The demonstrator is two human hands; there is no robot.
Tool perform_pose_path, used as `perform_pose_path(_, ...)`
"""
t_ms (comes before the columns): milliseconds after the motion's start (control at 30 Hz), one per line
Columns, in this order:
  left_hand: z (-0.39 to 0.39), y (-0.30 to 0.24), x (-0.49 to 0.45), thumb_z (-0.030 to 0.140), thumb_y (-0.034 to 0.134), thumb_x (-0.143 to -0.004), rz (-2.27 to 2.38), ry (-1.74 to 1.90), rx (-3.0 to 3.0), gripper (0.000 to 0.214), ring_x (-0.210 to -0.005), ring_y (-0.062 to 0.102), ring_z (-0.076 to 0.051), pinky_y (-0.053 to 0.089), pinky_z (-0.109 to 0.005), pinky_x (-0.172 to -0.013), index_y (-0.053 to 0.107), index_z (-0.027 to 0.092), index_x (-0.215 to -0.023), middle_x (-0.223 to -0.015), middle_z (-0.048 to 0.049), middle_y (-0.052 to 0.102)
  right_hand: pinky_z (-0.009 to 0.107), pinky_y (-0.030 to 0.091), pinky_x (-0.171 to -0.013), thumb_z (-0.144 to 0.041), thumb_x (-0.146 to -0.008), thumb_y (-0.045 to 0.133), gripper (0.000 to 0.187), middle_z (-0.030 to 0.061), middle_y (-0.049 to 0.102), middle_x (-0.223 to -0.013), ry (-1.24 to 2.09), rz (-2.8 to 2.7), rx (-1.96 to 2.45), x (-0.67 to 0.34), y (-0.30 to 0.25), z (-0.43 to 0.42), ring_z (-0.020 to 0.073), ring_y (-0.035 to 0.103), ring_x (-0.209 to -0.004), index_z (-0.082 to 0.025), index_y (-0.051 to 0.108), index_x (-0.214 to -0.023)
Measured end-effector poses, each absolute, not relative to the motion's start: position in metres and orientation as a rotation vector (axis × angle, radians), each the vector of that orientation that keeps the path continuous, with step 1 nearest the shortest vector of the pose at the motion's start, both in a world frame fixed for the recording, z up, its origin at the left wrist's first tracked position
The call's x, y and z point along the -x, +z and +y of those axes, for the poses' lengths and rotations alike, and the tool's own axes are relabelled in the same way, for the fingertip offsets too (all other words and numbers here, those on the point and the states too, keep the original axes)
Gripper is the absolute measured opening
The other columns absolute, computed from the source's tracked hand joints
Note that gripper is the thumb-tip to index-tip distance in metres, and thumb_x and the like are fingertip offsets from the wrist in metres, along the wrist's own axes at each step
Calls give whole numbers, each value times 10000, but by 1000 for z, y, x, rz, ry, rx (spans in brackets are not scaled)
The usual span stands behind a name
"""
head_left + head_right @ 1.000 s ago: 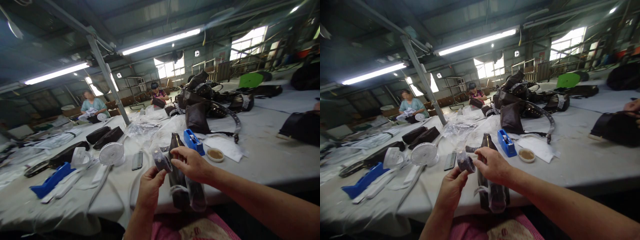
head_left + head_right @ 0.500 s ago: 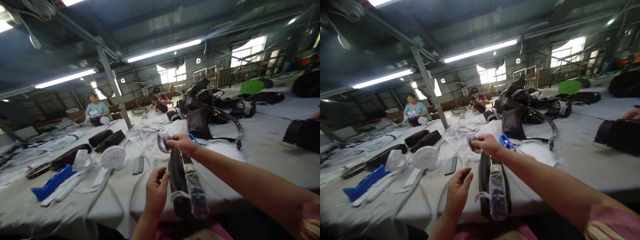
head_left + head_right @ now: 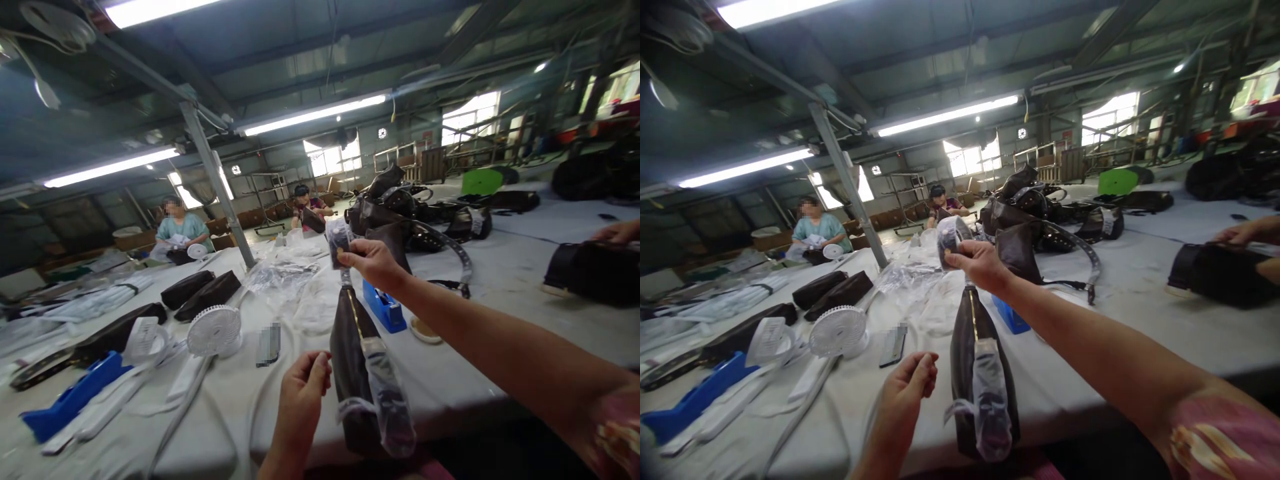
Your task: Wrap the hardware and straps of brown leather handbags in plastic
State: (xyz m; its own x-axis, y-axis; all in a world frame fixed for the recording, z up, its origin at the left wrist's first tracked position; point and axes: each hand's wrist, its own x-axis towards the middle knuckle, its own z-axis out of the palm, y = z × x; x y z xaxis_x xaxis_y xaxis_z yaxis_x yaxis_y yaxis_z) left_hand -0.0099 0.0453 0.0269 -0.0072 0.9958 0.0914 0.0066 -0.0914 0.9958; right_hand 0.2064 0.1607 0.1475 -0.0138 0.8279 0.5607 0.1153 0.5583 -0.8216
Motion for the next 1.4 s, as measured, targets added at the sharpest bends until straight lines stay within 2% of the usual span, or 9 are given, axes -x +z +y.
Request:
perform_pose_path(167, 51, 71, -4, 559, 665, -856, 981, 1360, -1290, 451, -580, 481, -91, 374, -219, -535, 736, 129, -972, -743, -29, 599, 288, 380, -615, -364, -910, 623, 306, 21, 542, -661, 290, -1976, 671, -204, 135, 94, 149, 463, -630, -193, 585, -658)
perform_pose_path(367, 56, 100, -10, 532, 695, -847, 766, 1302, -1327, 436, -493, 269, -56, 210, -215, -474, 628, 138, -674, -544, 62, 351, 297, 332, -597, -305, -998, 485, 372, 20, 510, -642, -36, -2178, 489, -207, 121, 78, 153, 429, -602, -209, 503, -640)
perform_pose_path(633, 55, 94, -12, 431, 897, -641, 778, 1132, -971, 409, -489, 165, -31, 135, -178, -446, 620, 134, -692, -546, 98, 293, 326, 394, -682, -256, -1012, 457, 284, 79, 650, -806, -196, -2361, 421, -208, 95, 83, 181, 503, -688, -186, 654, -818)
perform_pose_path(800, 48, 76, -16, 456, 814, -747, 956, 1371, -1151, 330, -496, 283, -59, 217, -198, -466, 707, 144, -764, -545, 56, 425, 289, 429, -696, -370, -926, 606, 246, 73, 648, -926, 609, -2184, 585, -210, 92, 83, 169, 549, -769, -156, 722, -956)
perform_pose_path(933, 36, 65, -21, 354, 732, -845, 1081, 1521, -1549, 173, -744, 551, -168, 441, -257, -703, 759, 196, -779, -767, -32, 643, 215, 272, -471, -477, -801, 710, 359, -23, 544, -618, 1505, -1670, 771, -203, 98, 78, 73, 362, -495, -122, 725, -850)
perform_pose_path(1033, 31, 59, -23, 310, 706, -864, 1069, 1570, -1660, 151, -763, 563, -186, 457, -276, -739, 759, 221, -755, -792, -34, 649, 222, 180, -423, -427, -735, 759, 320, -62, 437, -478, 1631, -1400, 853, -192, 97, 72, 53, 259, -422, -118, 684, -697)
perform_pose_path(1200, 41, 57, -7, 456, 728, -837, 907, 1372, -1492, 288, -595, 456, -119, 394, -236, -576, 764, 171, -860, -633, -3, 536, 243, 397, -575, -308, -828, 695, 194, 21, 625, -680, 1066, -1733, 758, -188, 89, 67, 124, 522, -613, -147, 711, -720)
perform_pose_path(1300, 53, 67, 2, 542, 795, -737, 769, 1218, -1117, 430, -470, 236, -38, 220, -183, -446, 706, 122, -770, -554, 54, 416, 268, 424, -629, -284, -935, 591, 215, 52, 635, -762, 553, -2073, 572, -192, 82, 70, 153, 555, -684, -157, 721, -820)
perform_pose_path(1400, 59, 75, 0, 440, 881, -657, 774, 1146, -963, 395, -457, 203, -9, 183, -162, -425, 676, 114, -749, -589, 52, 461, 296, 426, -652, -210, -985, 469, 256, 88, 648, -818, 126, -2259, 455, -196, 75, 79, 169, 539, -695, -145, 707, -917)
